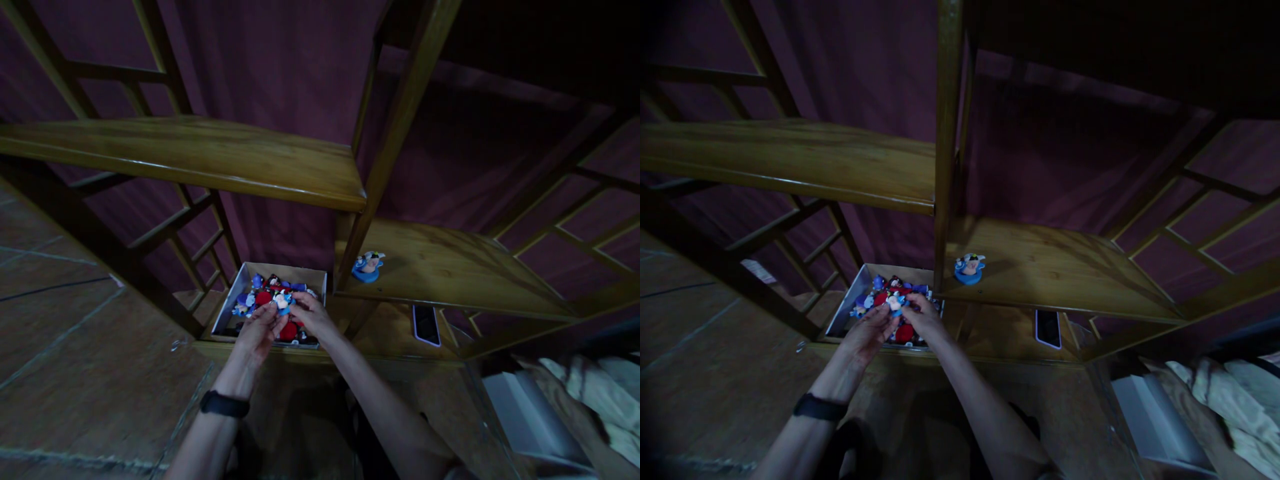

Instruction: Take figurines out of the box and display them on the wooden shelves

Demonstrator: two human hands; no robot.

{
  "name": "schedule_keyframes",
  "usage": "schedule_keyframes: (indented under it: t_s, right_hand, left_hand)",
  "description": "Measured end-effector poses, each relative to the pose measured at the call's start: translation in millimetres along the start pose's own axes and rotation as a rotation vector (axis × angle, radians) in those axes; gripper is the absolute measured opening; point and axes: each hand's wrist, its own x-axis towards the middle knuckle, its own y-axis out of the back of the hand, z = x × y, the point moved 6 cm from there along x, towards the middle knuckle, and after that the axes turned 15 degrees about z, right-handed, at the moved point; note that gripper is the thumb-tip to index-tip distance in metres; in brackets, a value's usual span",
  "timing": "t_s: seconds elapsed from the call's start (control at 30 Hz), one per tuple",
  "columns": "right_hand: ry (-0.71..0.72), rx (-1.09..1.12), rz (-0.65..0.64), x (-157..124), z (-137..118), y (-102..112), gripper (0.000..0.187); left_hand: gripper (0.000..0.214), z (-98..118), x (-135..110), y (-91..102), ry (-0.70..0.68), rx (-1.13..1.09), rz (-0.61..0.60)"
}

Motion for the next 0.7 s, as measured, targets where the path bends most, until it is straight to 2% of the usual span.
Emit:
schedule_keyframes:
  t_s: [0.2,0.47,0.7]
  right_hand:
    - [0.140,-0.023,0.008,-1,-10,2,0.031]
    - [0.152,0.006,0.020,2,-11,5,0.032]
    - [0.155,-0.035,0.022,1,-13,7,0.034]
  left_hand:
    - [0.012,-2,-1,-1.1,0.007,0.026,-0.030]
    - [0.008,-1,-9,-3.4,0.040,0.130,-0.062]
    - [0.010,-1,-8,-4.2,0.069,0.169,-0.024]
